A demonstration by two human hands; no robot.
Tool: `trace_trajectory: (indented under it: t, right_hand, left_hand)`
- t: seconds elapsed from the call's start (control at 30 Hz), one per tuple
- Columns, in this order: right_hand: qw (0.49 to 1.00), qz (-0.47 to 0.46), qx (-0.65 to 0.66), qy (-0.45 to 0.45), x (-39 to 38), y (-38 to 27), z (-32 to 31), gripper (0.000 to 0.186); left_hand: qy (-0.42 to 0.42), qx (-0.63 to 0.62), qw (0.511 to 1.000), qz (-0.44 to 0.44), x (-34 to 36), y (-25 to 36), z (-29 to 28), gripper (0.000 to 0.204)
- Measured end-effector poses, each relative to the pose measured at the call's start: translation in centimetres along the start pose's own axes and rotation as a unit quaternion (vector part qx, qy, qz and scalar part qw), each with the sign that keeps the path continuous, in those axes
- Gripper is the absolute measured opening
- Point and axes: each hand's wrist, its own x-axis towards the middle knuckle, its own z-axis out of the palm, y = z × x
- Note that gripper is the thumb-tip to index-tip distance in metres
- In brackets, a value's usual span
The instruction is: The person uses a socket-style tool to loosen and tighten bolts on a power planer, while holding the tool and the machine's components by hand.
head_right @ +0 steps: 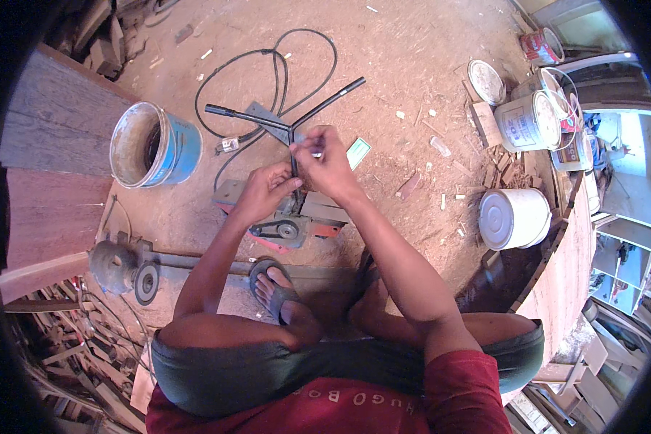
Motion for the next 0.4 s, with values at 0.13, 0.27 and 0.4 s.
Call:
trace_trajectory:
  t: [0.13, 0.27, 0.4]
  right_hand:
    - [0.977, 0.046, 0.127, -0.163, 0.2, -0.3, -0.6, 0.033]
    - [0.967, 0.041, 0.089, -0.234, 0.8, -0.9, -1.6, 0.028]
    - [0.966, 0.077, 0.065, -0.237, 1.2, -0.3, -2.1, 0.034]
  left_hand:
    - [-0.037, 0.037, 0.999, -0.013, -0.1, 1.3, -0.4, 0.018]
    - [-0.068, 0.052, 0.996, -0.019, -0.4, -0.2, -1.3, 0.041]
    - [-0.175, 0.322, 0.93, -0.031, -2.1, 4.0, -4.4, 0.071]
